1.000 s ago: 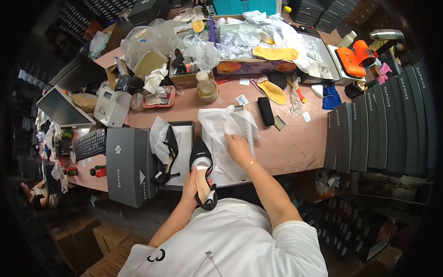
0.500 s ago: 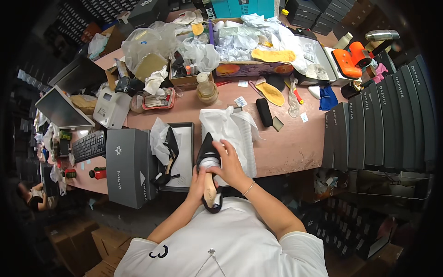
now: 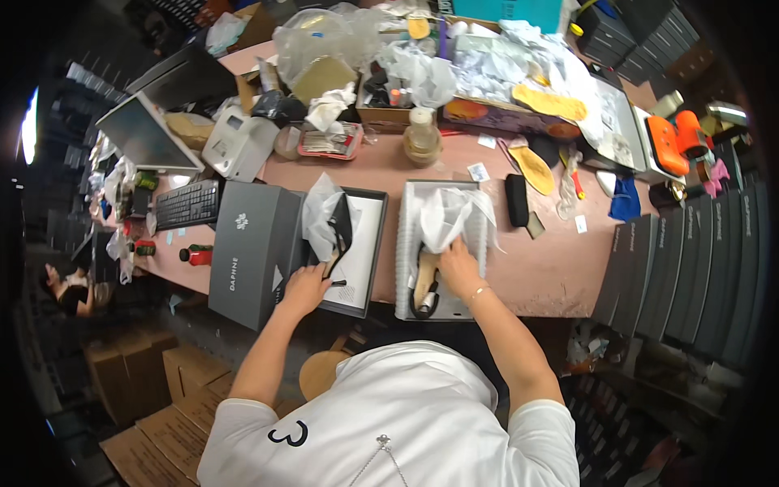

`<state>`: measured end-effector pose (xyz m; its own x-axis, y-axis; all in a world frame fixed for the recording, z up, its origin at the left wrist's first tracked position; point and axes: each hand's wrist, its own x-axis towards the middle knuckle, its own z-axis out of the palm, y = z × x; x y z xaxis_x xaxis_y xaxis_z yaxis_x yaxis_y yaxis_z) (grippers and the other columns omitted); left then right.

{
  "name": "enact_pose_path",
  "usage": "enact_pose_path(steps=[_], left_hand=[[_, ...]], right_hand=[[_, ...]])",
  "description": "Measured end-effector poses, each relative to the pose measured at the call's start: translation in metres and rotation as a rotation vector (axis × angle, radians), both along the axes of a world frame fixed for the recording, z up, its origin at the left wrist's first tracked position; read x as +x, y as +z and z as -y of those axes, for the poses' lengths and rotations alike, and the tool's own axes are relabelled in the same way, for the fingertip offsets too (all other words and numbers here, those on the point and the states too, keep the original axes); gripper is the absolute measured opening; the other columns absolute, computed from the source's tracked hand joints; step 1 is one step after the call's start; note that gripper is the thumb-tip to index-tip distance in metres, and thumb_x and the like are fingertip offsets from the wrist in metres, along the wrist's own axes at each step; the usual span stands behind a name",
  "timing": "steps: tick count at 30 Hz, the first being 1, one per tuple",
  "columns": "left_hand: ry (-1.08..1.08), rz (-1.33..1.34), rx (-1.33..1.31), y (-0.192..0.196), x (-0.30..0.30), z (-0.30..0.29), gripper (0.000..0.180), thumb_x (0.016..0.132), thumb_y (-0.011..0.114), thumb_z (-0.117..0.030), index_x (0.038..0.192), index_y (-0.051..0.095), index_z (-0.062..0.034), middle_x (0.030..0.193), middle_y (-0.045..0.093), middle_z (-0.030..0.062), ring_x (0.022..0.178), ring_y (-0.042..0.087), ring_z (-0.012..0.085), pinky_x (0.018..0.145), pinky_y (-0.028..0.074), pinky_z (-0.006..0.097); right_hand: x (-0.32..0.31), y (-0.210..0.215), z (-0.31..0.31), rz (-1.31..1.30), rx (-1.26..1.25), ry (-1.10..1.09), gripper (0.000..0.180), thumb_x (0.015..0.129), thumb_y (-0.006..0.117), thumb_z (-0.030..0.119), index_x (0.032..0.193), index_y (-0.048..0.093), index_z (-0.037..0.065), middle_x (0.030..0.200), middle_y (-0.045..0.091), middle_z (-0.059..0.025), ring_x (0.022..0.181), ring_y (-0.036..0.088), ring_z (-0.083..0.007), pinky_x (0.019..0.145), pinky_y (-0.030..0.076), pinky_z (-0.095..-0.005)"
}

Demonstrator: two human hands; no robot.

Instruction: Packaging high-heeled shoes into a box using protective paper and silica gel packets.

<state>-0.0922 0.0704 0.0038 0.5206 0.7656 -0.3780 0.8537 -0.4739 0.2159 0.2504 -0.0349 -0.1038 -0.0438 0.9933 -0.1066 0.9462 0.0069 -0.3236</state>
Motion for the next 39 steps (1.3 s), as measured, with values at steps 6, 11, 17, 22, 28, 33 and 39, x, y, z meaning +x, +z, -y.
enact_pose_path(steps=[6,11,17,22,28,33,39], left_hand=[[-0.019,0.552,-0.446,0.009,0.036,0.001,0.035,0.083,0.054,-0.003,0.118,0.056,0.0003,0.113,0.061,0.018,0.114,0.053,0.0377,0.096,0.043,0.041],[-0.403,0.329,0.141,-0.036,0.044,-0.016,0.05,0.076,0.056,0.004,0.125,0.052,-0.0054,0.122,0.056,0.0166,0.128,0.042,0.0321,0.104,0.035,0.047],[-0.416,0.375,0.196,-0.072,0.032,-0.031,0.04,0.076,0.064,-0.01,0.116,0.061,-0.0122,0.115,0.06,0.0012,0.128,0.043,0.0247,0.107,0.023,0.059],[-0.236,0.507,0.262,0.042,0.063,-0.046,0.031,0.069,0.071,-0.01,0.099,0.064,-0.0081,0.116,0.059,0.0018,0.125,0.044,0.0267,0.111,0.01,0.062],[-0.005,0.711,-0.508,0.15,0.09,-0.06,0.024,0.085,0.063,-0.016,0.102,0.061,0.0,0.093,0.063,0.0092,0.085,0.059,0.0176,0.087,0.045,0.034],[-0.036,0.895,-0.839,0.117,0.093,-0.016,0.043,0.087,0.061,-0.01,0.125,0.046,0.0004,0.098,0.06,0.0049,0.091,0.057,0.0118,0.083,0.047,0.03],[0.206,1.051,-1.143,0.102,0.1,0.028,0.045,0.089,0.057,-0.004,0.13,0.04,0.0004,0.11,0.055,0.0049,0.099,0.054,0.0108,0.087,0.045,0.027]], right_hand=[[-0.003,0.111,0.001,-0.046,-0.065,0.354,0.026,0.083,0.052,0.012,0.107,0.06,0.007,0.107,0.056,-0.0108,0.111,0.051,-0.0286,0.092,0.043,-0.039],[-0.018,0.064,0.006,0.007,0.15,0.481,0.039,0.082,0.053,0.013,0.121,0.055,0.011,0.121,0.053,-0.0112,0.123,0.045,-0.03,0.105,0.034,-0.0405],[-0.011,0.078,-0.003,-0.339,0.148,0.476,0.03,0.078,0.06,0.009,0.108,0.06,0.006,0.102,0.061,-0.0105,0.107,0.056,-0.0298,0.099,0.041,-0.0386],[0.013,0.172,-0.008,-0.744,0.161,0.131,0.021,0.075,0.07,0.008,0.093,0.063,0.0,0.09,0.064,-0.0146,0.078,0.062,-0.0287,0.07,0.048,-0.036],[0.013,0.264,-0.023,-1.048,-0.147,-0.156,0.025,0.083,0.072,0.018,0.096,0.06,0.0,0.069,0.056,0.0021,0.063,0.048,-0.0057,0.054,0.042,-0.0236],[0.001,0.24,-0.009,-1.459,-0.26,-0.141,0.036,0.085,0.07,0.014,0.115,0.054,0.0,0.094,0.058,0.0012,0.08,0.051,-0.0047,0.068,0.046,-0.0208],[-0.005,0.186,0.018,-1.794,-0.338,-0.232,0.037,0.086,0.07,0.018,0.115,0.054,0.003,0.095,0.059,0.0008,0.08,0.055,-0.0065,0.069,0.048,-0.0227]])
